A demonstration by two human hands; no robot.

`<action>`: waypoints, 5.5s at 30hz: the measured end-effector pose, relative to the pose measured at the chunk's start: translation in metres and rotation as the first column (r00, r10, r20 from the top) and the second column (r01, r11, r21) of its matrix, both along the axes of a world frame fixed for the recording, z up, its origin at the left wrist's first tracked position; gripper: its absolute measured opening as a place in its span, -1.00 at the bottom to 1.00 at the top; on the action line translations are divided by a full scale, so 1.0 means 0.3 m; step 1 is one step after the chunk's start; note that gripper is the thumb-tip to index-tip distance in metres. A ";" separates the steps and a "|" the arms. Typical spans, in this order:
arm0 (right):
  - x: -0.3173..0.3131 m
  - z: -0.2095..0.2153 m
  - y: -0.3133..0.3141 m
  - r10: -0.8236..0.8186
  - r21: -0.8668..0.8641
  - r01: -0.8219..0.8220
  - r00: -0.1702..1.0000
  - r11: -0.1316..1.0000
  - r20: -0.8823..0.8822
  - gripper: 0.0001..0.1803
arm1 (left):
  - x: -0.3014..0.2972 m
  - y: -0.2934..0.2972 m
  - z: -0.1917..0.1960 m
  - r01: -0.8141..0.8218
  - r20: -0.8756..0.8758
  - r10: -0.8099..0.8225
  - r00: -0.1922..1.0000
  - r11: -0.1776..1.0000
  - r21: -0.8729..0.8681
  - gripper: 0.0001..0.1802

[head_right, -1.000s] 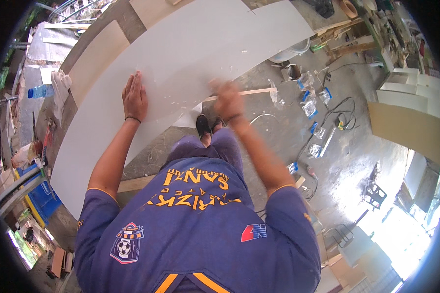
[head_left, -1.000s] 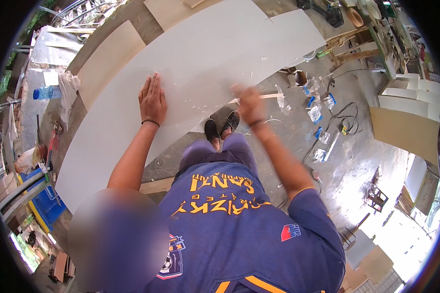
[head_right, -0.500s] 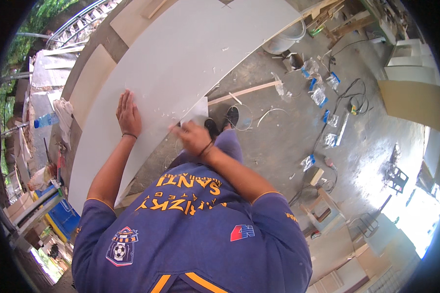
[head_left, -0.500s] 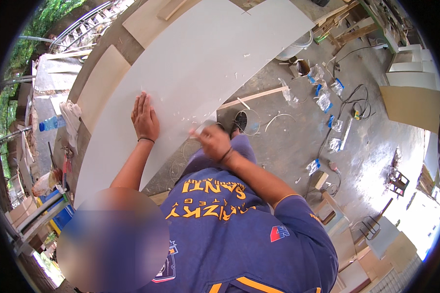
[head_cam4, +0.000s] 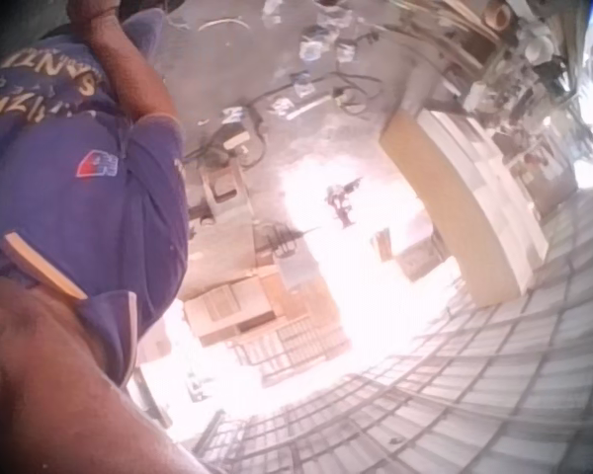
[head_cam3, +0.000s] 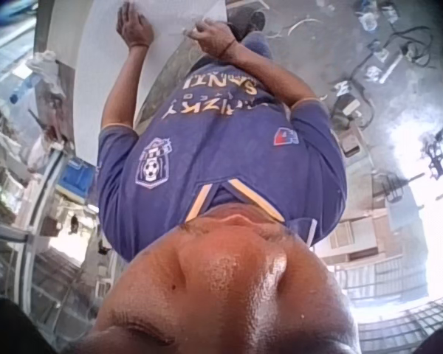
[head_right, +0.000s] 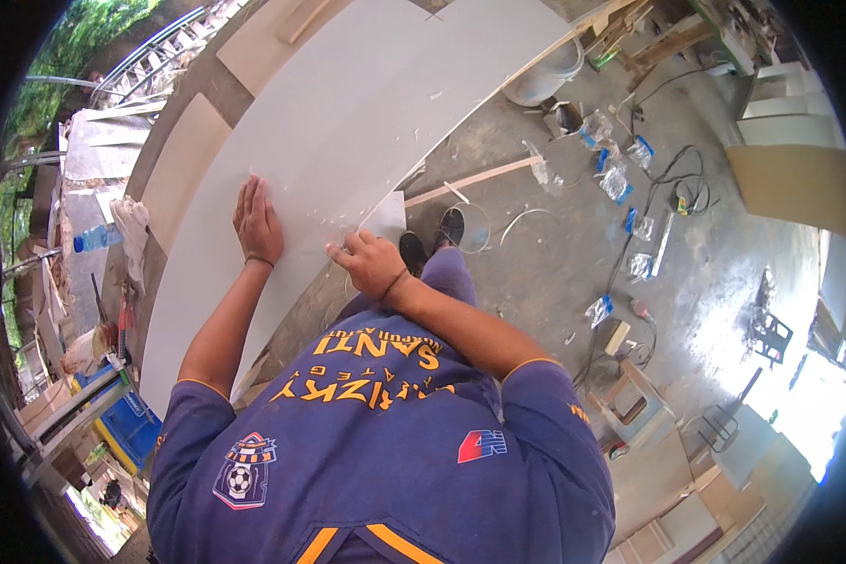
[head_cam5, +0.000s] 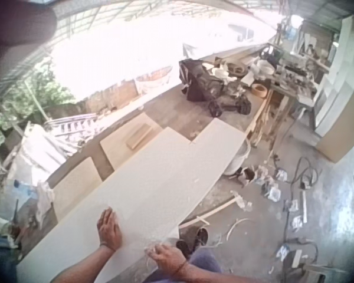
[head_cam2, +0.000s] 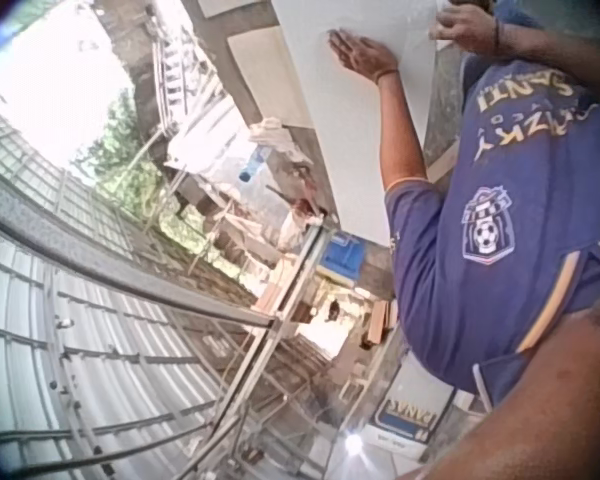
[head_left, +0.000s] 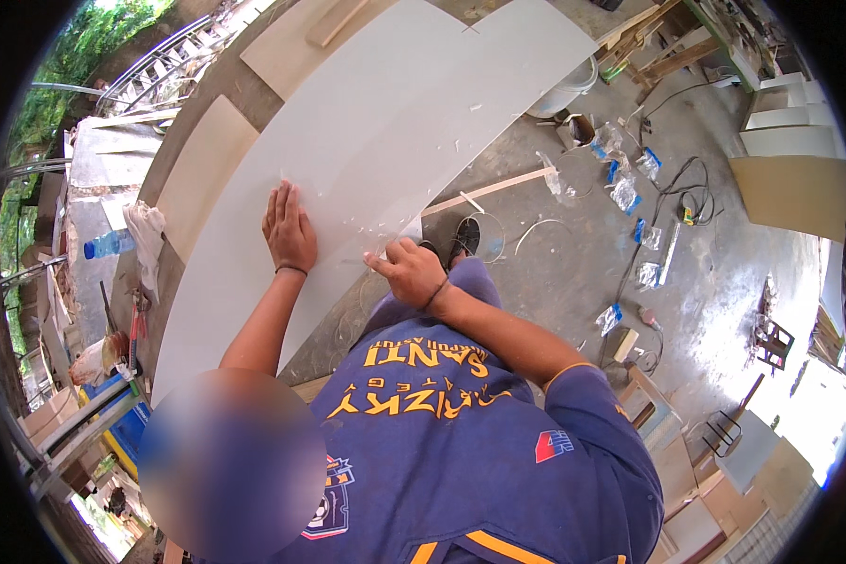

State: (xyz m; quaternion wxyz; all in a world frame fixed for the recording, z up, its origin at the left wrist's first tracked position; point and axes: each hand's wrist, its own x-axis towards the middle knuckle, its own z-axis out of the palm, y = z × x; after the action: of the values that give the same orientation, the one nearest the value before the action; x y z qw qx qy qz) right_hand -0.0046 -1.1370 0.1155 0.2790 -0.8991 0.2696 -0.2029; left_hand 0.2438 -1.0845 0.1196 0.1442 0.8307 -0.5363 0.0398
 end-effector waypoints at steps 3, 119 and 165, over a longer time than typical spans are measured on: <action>-0.074 0.034 -0.213 -0.110 -0.051 0.105 0.989 0.993 -0.099 -0.49 | 0.003 0.004 0.006 -0.010 0.014 0.009 1.000 1.000 0.011 -0.56; -0.538 0.009 -1.314 -0.401 -0.382 0.292 0.882 0.877 -0.246 -0.49 | -0.296 -0.490 -0.013 -0.400 0.028 0.402 0.915 0.902 0.163 -0.39; -0.496 -0.116 -1.136 -0.352 -0.203 0.340 0.936 0.918 -0.022 -0.44 | -0.291 -0.460 -0.026 -0.359 -0.002 0.362 0.932 0.926 0.119 -0.48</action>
State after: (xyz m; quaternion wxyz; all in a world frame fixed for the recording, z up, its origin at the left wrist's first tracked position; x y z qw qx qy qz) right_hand -0.1533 -1.4779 0.0808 0.1407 -0.8658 0.4109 -0.2485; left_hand 0.1565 -1.2225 0.1117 0.0921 0.9224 -0.3742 0.0242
